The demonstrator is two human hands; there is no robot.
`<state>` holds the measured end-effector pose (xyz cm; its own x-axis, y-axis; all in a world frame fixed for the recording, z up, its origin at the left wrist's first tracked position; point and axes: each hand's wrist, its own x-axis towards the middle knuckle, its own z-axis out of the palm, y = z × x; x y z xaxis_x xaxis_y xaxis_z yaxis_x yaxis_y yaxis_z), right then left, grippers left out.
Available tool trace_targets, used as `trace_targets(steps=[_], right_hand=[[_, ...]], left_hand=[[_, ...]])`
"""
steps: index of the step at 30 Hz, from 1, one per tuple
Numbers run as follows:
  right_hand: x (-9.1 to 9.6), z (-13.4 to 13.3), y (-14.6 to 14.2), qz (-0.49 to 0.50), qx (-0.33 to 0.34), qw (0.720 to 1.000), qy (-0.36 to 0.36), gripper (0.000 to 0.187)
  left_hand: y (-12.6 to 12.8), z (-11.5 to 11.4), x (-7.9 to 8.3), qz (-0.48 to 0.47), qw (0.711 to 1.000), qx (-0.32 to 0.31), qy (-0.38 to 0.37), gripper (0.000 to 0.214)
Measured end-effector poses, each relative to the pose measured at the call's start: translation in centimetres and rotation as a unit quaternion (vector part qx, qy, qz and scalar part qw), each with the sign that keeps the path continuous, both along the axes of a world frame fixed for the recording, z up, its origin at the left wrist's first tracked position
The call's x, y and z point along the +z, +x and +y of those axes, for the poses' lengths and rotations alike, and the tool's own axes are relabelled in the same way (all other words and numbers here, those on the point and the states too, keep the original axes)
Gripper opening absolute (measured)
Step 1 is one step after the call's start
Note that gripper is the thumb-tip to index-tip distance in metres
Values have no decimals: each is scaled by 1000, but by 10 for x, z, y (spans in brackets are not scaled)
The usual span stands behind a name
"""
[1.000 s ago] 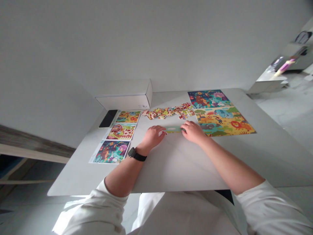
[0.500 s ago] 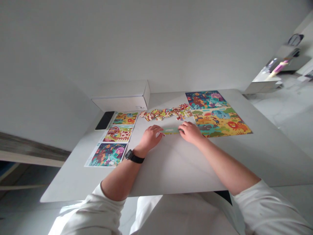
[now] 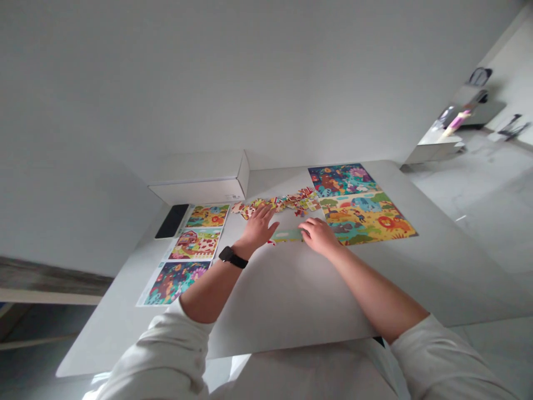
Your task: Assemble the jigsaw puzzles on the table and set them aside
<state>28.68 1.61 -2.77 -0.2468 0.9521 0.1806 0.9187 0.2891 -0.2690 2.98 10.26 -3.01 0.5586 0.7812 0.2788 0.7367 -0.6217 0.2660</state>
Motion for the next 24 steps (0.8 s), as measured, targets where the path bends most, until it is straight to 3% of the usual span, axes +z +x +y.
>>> trace_targets(steps=[5, 12, 18, 21, 24], right_hand=[[-8, 3, 7, 49, -12, 998, 34, 30], [1, 19, 12, 109, -4, 993, 52, 30], [13, 69, -20, 35, 40, 998, 41, 42], [10, 89, -41, 1, 92, 995, 27, 46], [3, 95, -47, -14, 125, 992, 13, 38]], left_hand=[[7, 22, -6, 34, 999, 1, -15, 46], [-22, 13, -9, 39, 997, 63, -16, 37], [-21, 6, -6, -4, 997, 82, -13, 33], [-22, 5, -8, -28, 997, 73, -17, 38], [-27, 6, -10, -32, 998, 52, -31, 37]])
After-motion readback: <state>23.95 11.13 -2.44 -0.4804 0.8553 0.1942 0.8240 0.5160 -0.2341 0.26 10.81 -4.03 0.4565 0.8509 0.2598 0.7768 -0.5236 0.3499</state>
